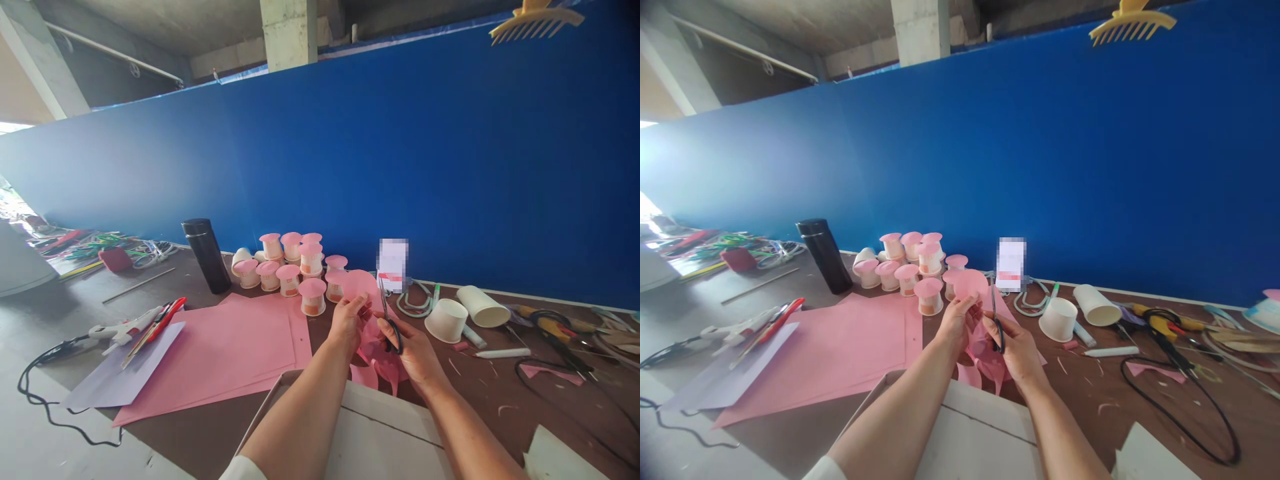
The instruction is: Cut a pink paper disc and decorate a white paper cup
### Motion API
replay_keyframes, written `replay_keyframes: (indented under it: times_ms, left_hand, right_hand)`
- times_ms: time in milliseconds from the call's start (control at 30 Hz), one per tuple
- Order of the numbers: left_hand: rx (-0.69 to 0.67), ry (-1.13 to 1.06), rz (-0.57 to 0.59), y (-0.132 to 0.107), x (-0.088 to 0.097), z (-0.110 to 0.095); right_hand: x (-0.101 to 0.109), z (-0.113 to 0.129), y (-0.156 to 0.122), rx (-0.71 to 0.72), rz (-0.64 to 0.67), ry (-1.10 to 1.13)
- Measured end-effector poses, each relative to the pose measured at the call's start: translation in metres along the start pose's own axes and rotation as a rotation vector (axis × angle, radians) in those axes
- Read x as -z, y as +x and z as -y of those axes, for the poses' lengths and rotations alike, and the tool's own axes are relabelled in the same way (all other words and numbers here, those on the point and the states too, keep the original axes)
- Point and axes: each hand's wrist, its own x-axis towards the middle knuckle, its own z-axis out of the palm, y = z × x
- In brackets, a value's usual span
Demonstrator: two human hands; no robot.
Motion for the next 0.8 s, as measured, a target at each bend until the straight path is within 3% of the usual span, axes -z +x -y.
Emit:
replay_keyframes:
  times_ms: [333,600,800]
  left_hand:
    - [0.014,-0.019,0.028,-0.003,0.000,-0.002]
    - [-0.011,-0.030,0.036,0.002,0.003,0.002]
    - [-0.016,0.000,-0.041,0.006,0.003,0.005]
  right_hand:
    - [0.003,-0.008,0.002,0.050,0.014,-0.032]
    - [-0.001,0.002,-0.002,0.028,-0.007,-0.056]
    - [0.000,-0.001,-0.001,0.030,0.022,-0.121]
